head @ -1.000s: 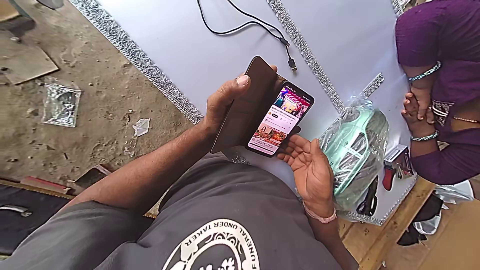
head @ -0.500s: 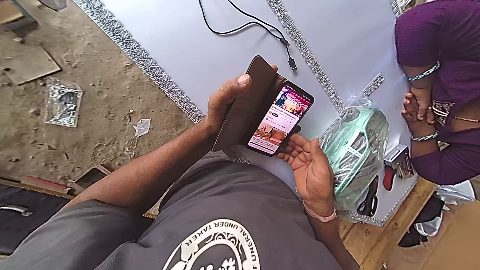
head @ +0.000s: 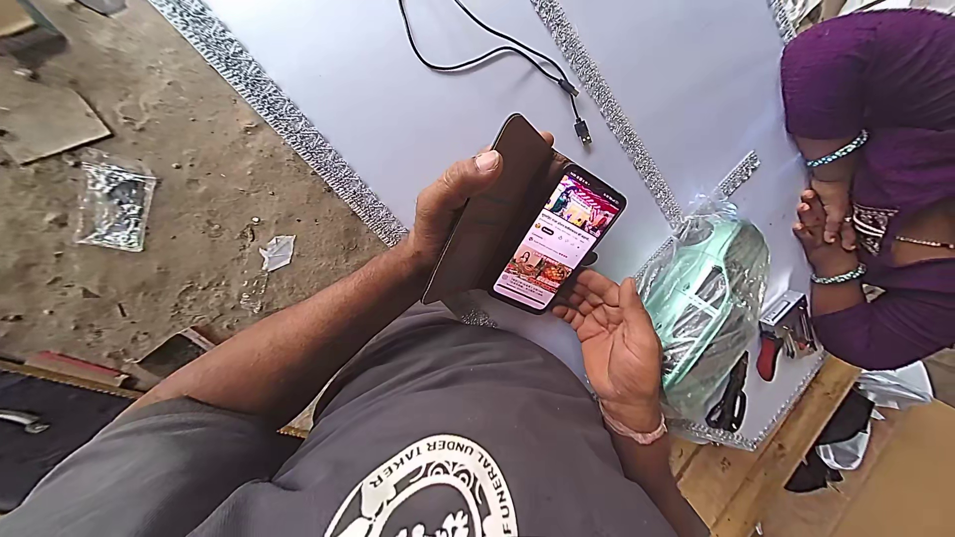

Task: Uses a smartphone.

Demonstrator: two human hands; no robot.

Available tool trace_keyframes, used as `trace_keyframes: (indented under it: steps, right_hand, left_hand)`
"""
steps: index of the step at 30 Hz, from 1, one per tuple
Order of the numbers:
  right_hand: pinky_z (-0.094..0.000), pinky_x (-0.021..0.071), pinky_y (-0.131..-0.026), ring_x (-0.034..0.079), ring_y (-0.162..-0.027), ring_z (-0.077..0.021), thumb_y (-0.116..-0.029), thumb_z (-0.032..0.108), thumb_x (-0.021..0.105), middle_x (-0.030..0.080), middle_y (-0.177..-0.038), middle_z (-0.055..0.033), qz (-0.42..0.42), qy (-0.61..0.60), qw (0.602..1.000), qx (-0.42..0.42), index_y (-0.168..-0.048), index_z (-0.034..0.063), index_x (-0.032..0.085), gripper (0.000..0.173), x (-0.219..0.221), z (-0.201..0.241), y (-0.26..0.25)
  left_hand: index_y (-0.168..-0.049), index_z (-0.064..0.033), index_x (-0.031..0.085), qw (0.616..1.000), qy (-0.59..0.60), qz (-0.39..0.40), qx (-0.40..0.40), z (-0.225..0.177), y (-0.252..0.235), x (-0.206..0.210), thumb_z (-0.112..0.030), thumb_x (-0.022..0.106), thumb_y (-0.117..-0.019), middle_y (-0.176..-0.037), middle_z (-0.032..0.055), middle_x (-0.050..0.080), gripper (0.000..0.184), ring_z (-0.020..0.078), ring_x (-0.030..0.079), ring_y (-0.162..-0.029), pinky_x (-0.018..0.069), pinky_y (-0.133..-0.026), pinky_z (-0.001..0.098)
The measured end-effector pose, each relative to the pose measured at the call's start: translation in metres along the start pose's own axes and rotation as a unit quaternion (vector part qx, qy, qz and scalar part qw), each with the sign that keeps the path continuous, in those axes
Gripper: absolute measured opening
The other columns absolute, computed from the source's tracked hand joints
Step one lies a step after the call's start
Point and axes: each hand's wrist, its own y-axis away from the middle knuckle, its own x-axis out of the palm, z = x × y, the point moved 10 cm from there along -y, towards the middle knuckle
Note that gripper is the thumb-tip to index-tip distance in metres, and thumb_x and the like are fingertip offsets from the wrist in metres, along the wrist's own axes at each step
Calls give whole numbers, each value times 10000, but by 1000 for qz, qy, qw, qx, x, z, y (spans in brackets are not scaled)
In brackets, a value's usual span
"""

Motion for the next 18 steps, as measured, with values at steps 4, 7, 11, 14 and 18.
trace_keyframes:
  steps: [4,7,11,14,18]
  right_hand:
    - [-418,608,-831,717,-973,-251,-1107,451,215,711,-1113,-186,-6,-39,999,10,-1211,-47,633,658,-1,-2,-1]
    - [-393,617,-793,726,-995,-259,-1092,456,285,707,-1165,-202,6,-80,997,3,-1309,-39,563,608,4,2,-1]
    - [-365,625,-690,726,-1011,-310,-1083,343,460,646,-1248,-276,27,-97,994,-45,-1476,27,363,513,5,6,-1]
    - [-346,627,-638,735,-944,-291,-1091,192,434,653,-1191,-258,15,-82,994,-64,-1526,68,282,478,6,8,-3]
    - [-335,636,-603,745,-865,-259,-1033,7,511,666,-1121,-232,-7,-45,995,-87,-1507,35,315,514,7,12,-5]
  left_hand:
    - [-1396,-93,525,1000,7,1,1,1,-1,-2,-352,500,-990,-1272,102,677,483,176,682,-1129,593,-939,359]
    - [-1418,-90,516,1000,2,1,1,1,0,-3,-357,504,-987,-1282,104,669,507,175,677,-1130,590,-943,359]
    - [-1409,-93,516,1000,1,6,6,1,0,-2,-352,498,-989,-1247,100,680,494,164,688,-1094,599,-916,350]
    - [-1400,-112,530,1000,4,10,4,-1,0,2,-346,512,-991,-1237,77,694,471,143,694,-1089,605,-908,327]
    - [-1413,-112,500,1000,3,3,3,1,2,4,-338,525,-987,-1232,82,693,483,149,696,-1084,608,-899,330]
